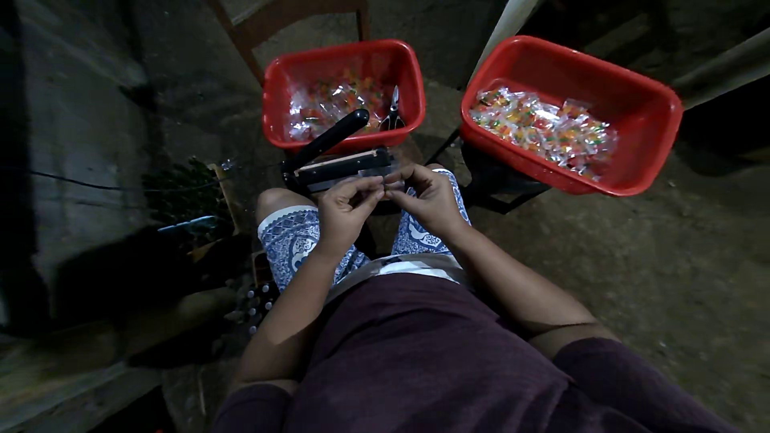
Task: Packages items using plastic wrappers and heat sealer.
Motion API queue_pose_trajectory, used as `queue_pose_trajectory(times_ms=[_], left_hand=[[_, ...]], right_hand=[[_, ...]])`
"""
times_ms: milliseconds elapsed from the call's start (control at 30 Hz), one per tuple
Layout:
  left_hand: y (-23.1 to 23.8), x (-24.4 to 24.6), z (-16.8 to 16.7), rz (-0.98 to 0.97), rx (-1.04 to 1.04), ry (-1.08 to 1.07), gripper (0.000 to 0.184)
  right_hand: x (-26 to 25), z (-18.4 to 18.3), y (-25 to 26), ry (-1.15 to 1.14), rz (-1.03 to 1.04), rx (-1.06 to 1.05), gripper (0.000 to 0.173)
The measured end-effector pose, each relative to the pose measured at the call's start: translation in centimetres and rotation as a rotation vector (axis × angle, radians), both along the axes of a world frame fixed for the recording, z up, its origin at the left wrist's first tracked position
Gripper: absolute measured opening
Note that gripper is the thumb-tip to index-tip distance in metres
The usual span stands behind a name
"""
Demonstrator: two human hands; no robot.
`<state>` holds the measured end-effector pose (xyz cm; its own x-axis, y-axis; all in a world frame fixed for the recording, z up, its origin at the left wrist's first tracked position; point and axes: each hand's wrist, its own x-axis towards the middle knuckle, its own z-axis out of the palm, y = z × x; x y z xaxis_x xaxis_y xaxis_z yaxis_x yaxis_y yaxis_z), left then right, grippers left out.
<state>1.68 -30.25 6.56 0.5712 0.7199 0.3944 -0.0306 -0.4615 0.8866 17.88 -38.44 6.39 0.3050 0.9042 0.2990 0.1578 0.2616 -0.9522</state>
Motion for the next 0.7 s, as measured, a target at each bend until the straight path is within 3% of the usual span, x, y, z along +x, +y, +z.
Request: queue_pose_trajectory(times_ms=[200,400,700], left_hand=[[0.07,0.12,-0.56,0.020,-0.046,-0.047,0.023],[0.42,-0.20,-0.76,0.013,0.055,0.002,0.026],[0.25,-0.12,-0.34,0.134,0.319,0.190,0.019]], right_hand=[[-0.36,0.07,-0.21,-0.099,-0.044,-0.007,0.017],[-0.23,-0.03,-0.37,-0.118,-0.041,-0.027,0.020],[0.09,-0.15,-0.37,-0.560,-0.168,0.063,0.022]])
